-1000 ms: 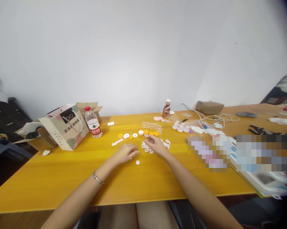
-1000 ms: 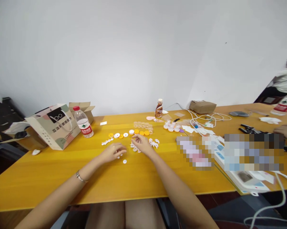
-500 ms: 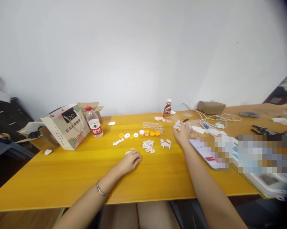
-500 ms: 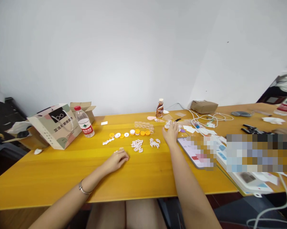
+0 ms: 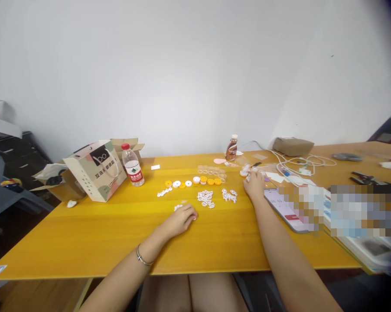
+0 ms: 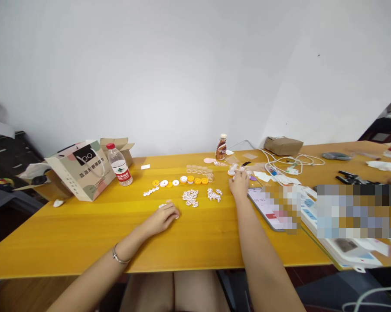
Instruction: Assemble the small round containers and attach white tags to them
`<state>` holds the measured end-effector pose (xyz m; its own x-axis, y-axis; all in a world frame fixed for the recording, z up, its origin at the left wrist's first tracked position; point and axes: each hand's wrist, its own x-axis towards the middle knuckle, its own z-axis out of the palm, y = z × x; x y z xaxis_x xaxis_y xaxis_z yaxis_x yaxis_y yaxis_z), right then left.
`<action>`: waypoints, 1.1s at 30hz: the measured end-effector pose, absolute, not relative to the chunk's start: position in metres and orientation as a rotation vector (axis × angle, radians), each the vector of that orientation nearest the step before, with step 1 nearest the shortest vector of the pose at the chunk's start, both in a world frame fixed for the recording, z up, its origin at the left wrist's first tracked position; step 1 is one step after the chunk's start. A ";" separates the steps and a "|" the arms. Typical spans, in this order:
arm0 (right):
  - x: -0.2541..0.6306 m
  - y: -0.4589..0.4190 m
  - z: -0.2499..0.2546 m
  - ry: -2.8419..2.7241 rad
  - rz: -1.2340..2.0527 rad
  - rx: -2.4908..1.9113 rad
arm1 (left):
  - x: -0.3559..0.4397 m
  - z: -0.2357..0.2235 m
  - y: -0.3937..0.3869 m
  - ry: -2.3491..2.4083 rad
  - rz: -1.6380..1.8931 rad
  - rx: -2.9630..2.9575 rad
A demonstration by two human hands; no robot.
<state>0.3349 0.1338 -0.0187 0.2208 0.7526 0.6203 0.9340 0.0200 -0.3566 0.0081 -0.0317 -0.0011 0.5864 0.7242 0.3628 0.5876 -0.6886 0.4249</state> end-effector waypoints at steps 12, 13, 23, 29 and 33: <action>0.321 0.122 -0.011 -1.494 -0.173 -1.855 | -0.051 -0.003 0.007 1.841 1.014 2.257; 0.320 0.121 -0.010 -1.484 -0.145 -1.827 | -0.056 -0.005 0.010 1.889 1.014 2.229; 0.290 0.102 0.011 -1.359 -0.087 -1.482 | -0.061 -0.003 0.010 2.011 1.107 2.146; 0.221 0.063 0.017 -1.564 0.283 -1.396 | -0.024 0.008 -0.011 1.538 1.105 2.458; 0.175 0.036 0.015 -1.776 0.362 -1.332 | 0.000 0.012 -0.026 1.463 1.028 2.514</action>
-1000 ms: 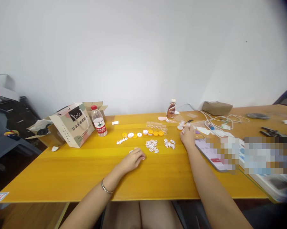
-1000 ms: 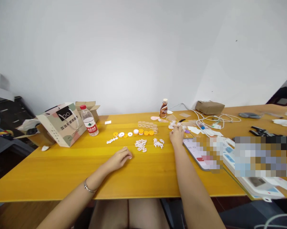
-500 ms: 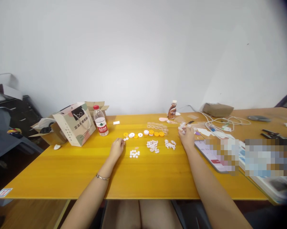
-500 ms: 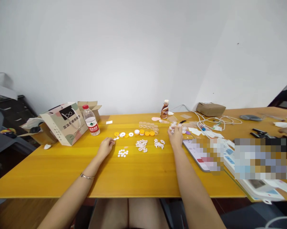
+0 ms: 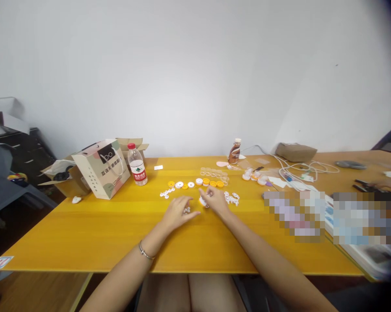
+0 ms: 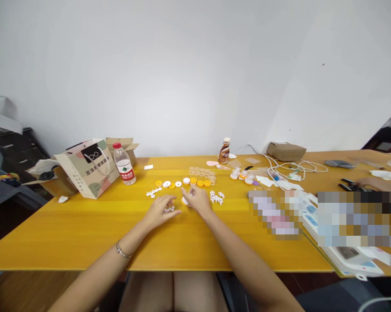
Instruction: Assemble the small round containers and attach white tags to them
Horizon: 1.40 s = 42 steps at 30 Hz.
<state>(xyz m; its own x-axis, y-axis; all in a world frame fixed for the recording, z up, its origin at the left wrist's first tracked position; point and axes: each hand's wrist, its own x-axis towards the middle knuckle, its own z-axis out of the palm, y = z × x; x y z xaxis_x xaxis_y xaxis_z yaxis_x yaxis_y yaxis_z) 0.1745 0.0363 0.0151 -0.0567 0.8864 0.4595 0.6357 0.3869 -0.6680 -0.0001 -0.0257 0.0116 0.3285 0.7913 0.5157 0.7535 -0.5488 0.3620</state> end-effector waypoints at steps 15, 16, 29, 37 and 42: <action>0.152 0.011 0.013 -1.920 0.625 -1.104 | 0.008 0.006 -0.028 1.451 0.982 2.325; 0.154 0.010 0.014 -1.947 0.665 -1.043 | 0.007 0.007 -0.028 1.420 0.987 2.307; 0.168 0.013 0.017 -2.101 0.818 -0.864 | 0.000 0.014 -0.028 1.512 1.001 2.387; 0.167 0.007 0.019 -2.150 0.851 -0.788 | -0.006 0.012 -0.025 1.516 0.926 2.471; 0.168 0.008 0.019 -2.120 0.827 -0.876 | -0.004 0.012 -0.026 1.516 0.919 2.484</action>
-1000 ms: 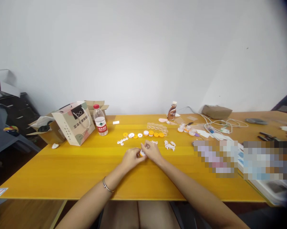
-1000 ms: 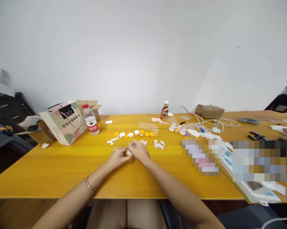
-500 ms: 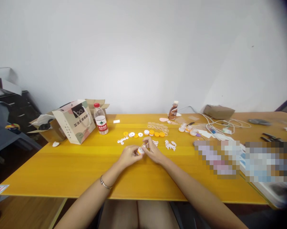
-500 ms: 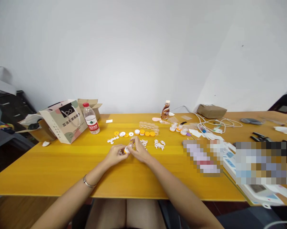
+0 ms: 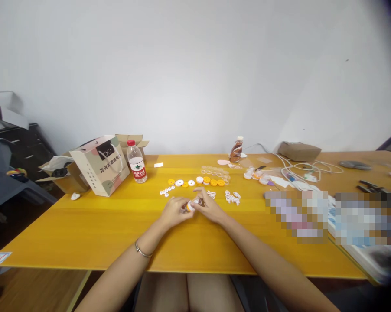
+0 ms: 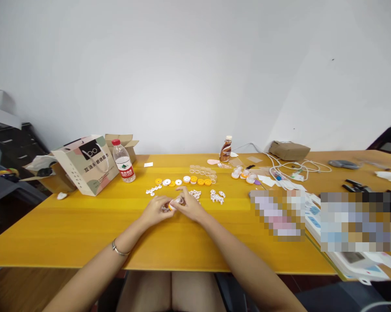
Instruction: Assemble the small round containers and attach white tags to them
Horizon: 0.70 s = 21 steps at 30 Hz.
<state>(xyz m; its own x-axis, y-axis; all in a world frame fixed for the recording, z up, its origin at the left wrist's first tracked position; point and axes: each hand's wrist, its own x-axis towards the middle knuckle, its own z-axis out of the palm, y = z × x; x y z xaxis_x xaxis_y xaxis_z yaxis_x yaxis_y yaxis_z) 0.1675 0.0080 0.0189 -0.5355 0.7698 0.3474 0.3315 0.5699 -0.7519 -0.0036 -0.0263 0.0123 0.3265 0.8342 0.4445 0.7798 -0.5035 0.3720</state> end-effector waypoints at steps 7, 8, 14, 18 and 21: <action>0.168 0.008 0.018 -2.116 0.770 -0.797 | -0.003 0.013 -0.027 1.498 0.919 2.482; 0.168 0.008 0.018 -2.107 0.759 -0.797 | -0.004 0.014 -0.027 1.506 0.930 2.468; 0.167 0.009 0.015 -2.136 0.838 -0.875 | -0.005 0.013 -0.026 1.478 0.922 2.487; 0.167 0.009 0.015 -2.078 0.768 -0.847 | -0.005 0.012 -0.026 1.500 0.956 2.489; 0.167 0.009 0.016 -2.111 0.872 -0.900 | -0.006 0.011 -0.026 1.487 0.931 2.499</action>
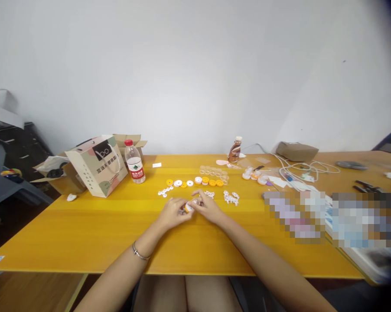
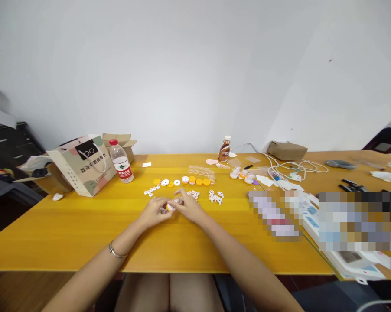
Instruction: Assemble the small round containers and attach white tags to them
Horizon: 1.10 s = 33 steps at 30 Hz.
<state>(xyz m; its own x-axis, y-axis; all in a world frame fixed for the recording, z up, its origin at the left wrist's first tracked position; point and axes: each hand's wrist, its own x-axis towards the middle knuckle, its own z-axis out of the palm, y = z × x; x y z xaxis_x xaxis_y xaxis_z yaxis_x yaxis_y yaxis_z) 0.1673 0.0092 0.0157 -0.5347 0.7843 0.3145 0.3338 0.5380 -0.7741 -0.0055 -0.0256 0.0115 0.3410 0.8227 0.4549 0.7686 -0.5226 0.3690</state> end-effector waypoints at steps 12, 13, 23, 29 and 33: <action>0.167 0.006 0.020 -2.127 0.878 -0.829 | -0.006 0.011 -0.027 1.457 0.867 2.476; 0.167 0.006 0.021 -2.128 0.880 -0.831 | -0.006 0.011 -0.027 1.457 0.870 2.475; 0.174 0.008 0.028 -2.198 0.830 -0.690 | -0.006 0.017 -0.028 1.280 0.915 2.375; 0.185 0.017 0.031 -2.087 0.867 -0.731 | -0.007 0.016 -0.026 1.298 0.952 2.224; 0.195 0.039 0.020 -1.815 0.868 -0.820 | -0.006 0.015 -0.026 1.354 0.930 2.225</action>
<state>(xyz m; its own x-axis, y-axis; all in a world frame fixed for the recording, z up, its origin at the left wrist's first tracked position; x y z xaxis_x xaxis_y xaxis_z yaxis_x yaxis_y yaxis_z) 0.1947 0.0388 0.0197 -0.3431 0.8232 0.4523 0.1643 0.5267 -0.8340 -0.0063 -0.0261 0.0155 0.3191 0.8836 0.3427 0.6367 -0.4677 0.6131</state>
